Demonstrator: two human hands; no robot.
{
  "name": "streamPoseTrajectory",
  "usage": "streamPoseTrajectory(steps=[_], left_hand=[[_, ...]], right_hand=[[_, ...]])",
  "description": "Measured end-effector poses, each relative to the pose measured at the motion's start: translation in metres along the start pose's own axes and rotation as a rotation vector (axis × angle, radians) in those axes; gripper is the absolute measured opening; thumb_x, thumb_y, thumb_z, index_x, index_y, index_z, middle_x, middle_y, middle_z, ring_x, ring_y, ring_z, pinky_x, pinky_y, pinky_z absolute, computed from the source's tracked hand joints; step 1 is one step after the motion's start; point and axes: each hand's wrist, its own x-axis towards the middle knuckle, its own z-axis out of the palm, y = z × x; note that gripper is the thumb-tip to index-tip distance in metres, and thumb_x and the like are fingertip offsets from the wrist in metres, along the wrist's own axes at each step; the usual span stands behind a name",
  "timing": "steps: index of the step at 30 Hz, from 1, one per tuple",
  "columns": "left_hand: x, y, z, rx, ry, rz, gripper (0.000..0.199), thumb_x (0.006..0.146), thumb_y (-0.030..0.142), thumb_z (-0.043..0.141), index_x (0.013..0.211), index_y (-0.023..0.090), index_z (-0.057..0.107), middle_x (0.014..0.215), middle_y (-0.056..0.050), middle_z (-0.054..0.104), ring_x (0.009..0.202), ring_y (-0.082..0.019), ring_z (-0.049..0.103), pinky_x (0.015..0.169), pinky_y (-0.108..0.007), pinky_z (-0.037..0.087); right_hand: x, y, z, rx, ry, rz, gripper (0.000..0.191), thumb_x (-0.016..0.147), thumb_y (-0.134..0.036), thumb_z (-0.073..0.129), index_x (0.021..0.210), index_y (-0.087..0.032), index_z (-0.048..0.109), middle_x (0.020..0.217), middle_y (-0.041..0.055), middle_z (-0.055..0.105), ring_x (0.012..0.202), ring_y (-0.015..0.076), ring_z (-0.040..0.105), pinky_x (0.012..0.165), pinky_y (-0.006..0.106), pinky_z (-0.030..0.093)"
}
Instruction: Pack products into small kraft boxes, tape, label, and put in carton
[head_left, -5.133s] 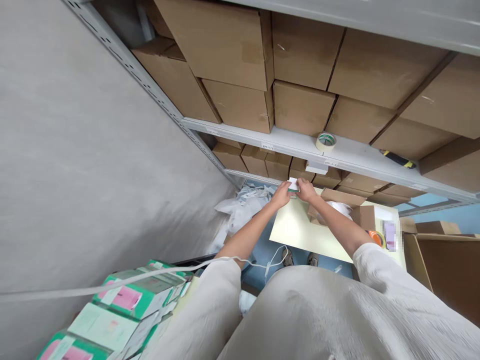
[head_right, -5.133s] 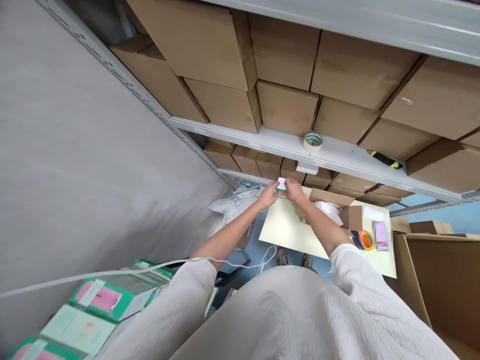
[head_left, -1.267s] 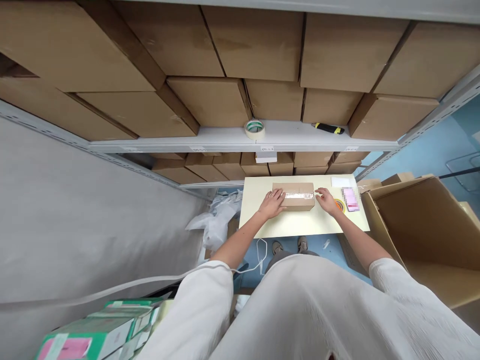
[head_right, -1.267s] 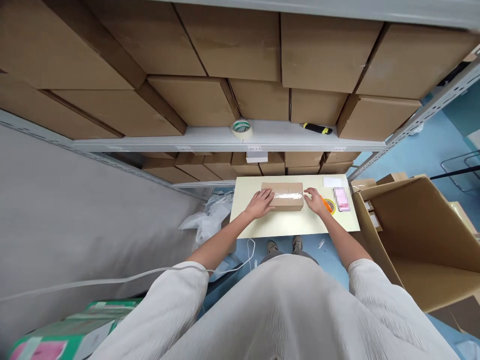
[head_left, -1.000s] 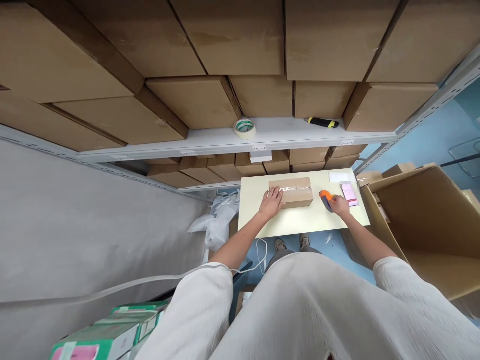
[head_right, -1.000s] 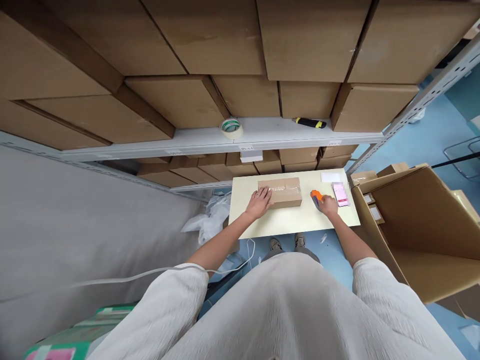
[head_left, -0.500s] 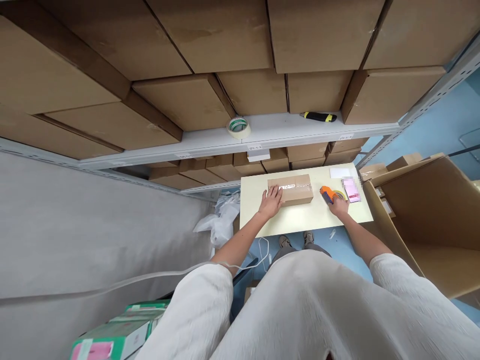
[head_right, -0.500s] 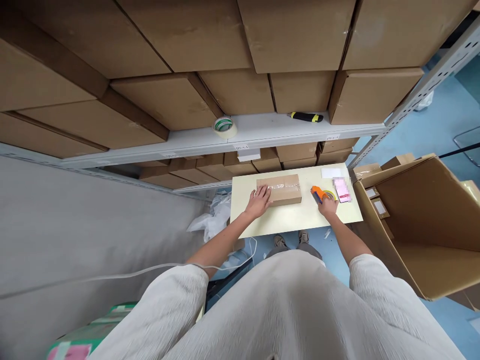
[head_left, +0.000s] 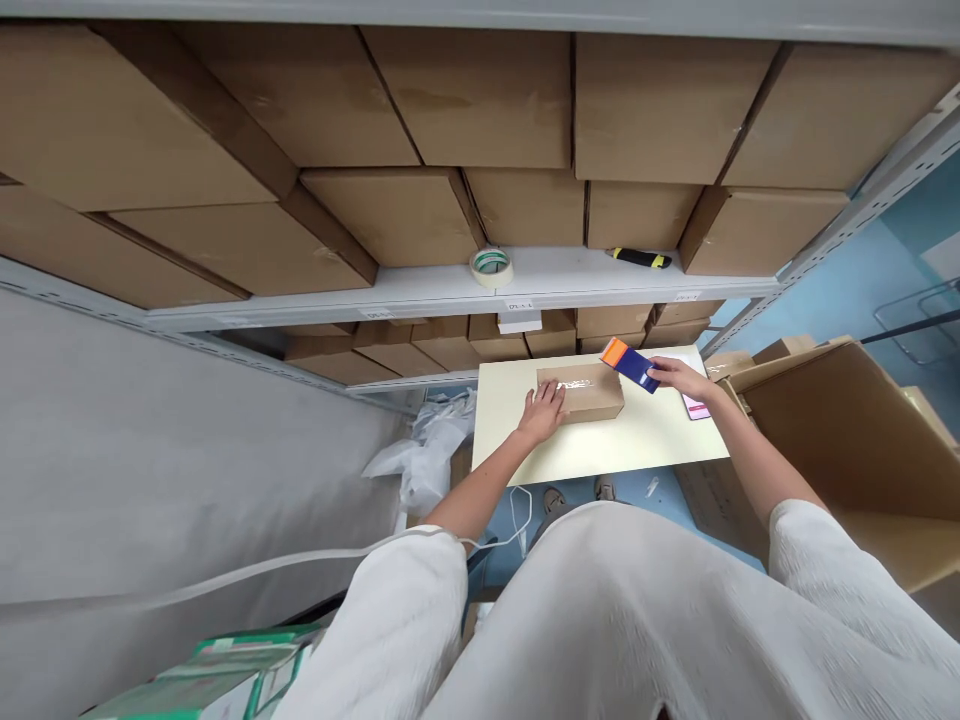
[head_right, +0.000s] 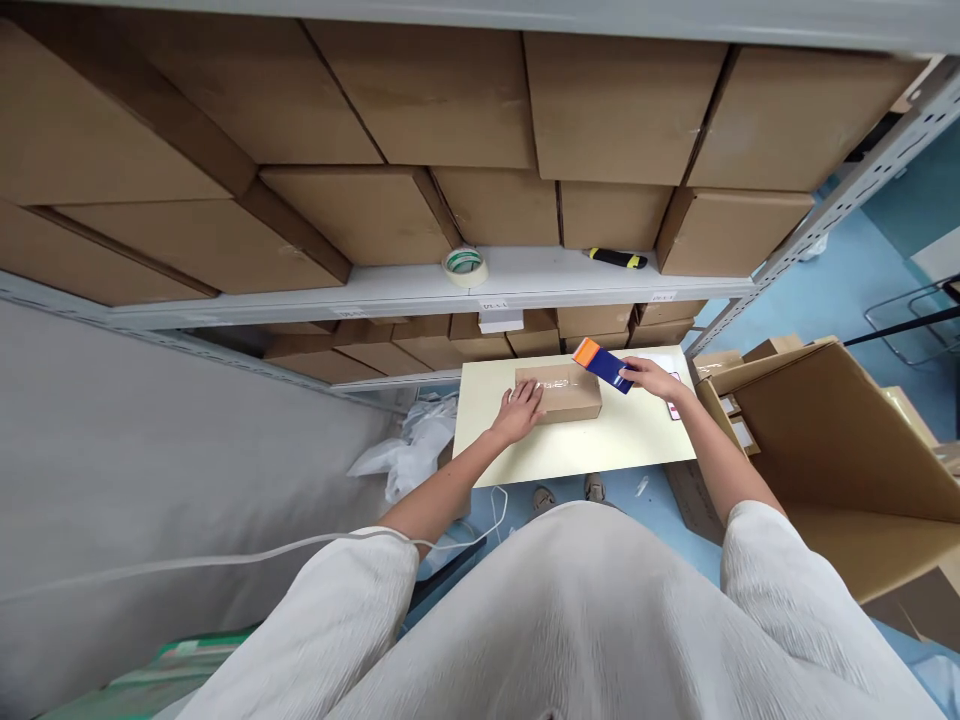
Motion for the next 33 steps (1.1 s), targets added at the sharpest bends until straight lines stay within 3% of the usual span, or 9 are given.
streamPoseTrajectory(steps=[3,7,10,13,17,20,24,28,33], left_hand=[[0.000,-0.002,0.002,-0.022,0.008,0.009,0.067,0.108,0.039,0.046,0.172,0.021,0.036,0.181,-0.017,0.025,0.168,-0.038,0.019,0.132,-0.066,0.020],[-0.001,-0.005,0.004,-0.049,0.009,0.017,0.067,0.108,0.037,0.046,0.172,0.021,0.035,0.182,-0.016,0.023,0.168,-0.037,0.018,0.132,-0.067,0.020],[-0.003,-0.006,0.004,-0.067,0.011,0.019,0.067,0.107,0.036,0.048,0.172,0.023,0.036,0.182,-0.015,0.023,0.168,-0.037,0.018,0.132,-0.066,0.019],[-0.004,-0.006,0.004,-0.076,0.012,0.025,0.068,0.107,0.036,0.047,0.172,0.022,0.035,0.182,-0.015,0.022,0.169,-0.037,0.017,0.133,-0.067,0.018],[-0.004,-0.005,0.002,-0.095,0.001,0.020,0.069,0.106,0.035,0.048,0.172,0.021,0.035,0.182,-0.015,0.022,0.169,-0.037,0.016,0.133,-0.067,0.017],[-0.003,-0.006,-0.002,-0.127,0.000,0.018,0.069,0.103,0.033,0.053,0.170,0.022,0.039,0.182,-0.015,0.024,0.169,-0.036,0.019,0.133,-0.066,0.018],[0.002,-0.008,-0.014,-0.251,0.038,-0.026,0.055,0.102,0.030,0.054,0.157,0.025,0.057,0.175,-0.013,0.042,0.163,-0.034,0.032,0.132,-0.063,0.022],[0.015,-0.007,-0.029,-0.538,0.172,-0.200,0.038,0.104,0.029,0.052,0.136,0.025,0.073,0.148,-0.010,0.070,0.143,-0.031,0.059,0.124,-0.052,0.041],[0.033,0.001,-0.044,-0.970,0.257,-0.300,0.024,0.099,0.027,0.065,0.119,0.021,0.075,0.117,-0.009,0.081,0.108,-0.023,0.075,0.100,-0.036,0.058]], right_hand=[[0.019,-0.029,0.015,-0.050,-0.133,0.045,0.051,0.081,-0.058,0.082,0.118,-0.024,0.077,0.113,0.0078,0.076,0.101,0.0257,0.069,0.092,0.040,0.057],[0.047,-0.043,0.043,-0.213,-0.245,0.066,0.037,0.083,-0.053,0.076,0.106,-0.023,0.075,0.102,0.0058,0.075,0.090,0.0229,0.066,0.078,0.033,0.055],[0.059,-0.044,0.058,-0.399,-0.243,0.041,0.028,0.090,-0.049,0.064,0.095,-0.022,0.070,0.098,0.0061,0.073,0.086,0.0220,0.064,0.072,0.031,0.052],[0.062,-0.046,0.064,-0.568,-0.185,0.014,0.030,0.097,-0.051,0.055,0.092,-0.023,0.065,0.098,0.0064,0.073,0.087,0.0226,0.064,0.071,0.030,0.050],[0.060,-0.048,0.066,-0.664,-0.218,0.028,0.044,0.084,-0.060,0.075,0.103,-0.023,0.062,0.101,0.0059,0.073,0.087,0.0234,0.065,0.069,0.030,0.049],[0.061,-0.046,0.067,-0.702,-0.244,-0.002,0.052,0.070,-0.047,0.087,0.107,-0.024,0.059,0.104,0.0053,0.072,0.088,0.0235,0.065,0.067,0.029,0.049],[0.068,-0.037,0.067,-0.816,-0.176,-0.087,0.049,0.064,-0.027,0.082,0.107,-0.023,0.058,0.110,0.0077,0.068,0.093,0.0257,0.065,0.074,0.032,0.052],[0.072,-0.029,0.061,-0.859,-0.172,-0.144,0.051,0.064,-0.025,0.080,0.110,-0.023,0.059,0.112,0.0080,0.064,0.102,0.0283,0.063,0.085,0.037,0.055],[0.071,-0.026,0.054,-0.831,-0.204,-0.140,0.046,0.066,-0.027,0.080,0.106,-0.024,0.058,0.110,0.0068,0.060,0.102,0.0280,0.062,0.088,0.038,0.056]])
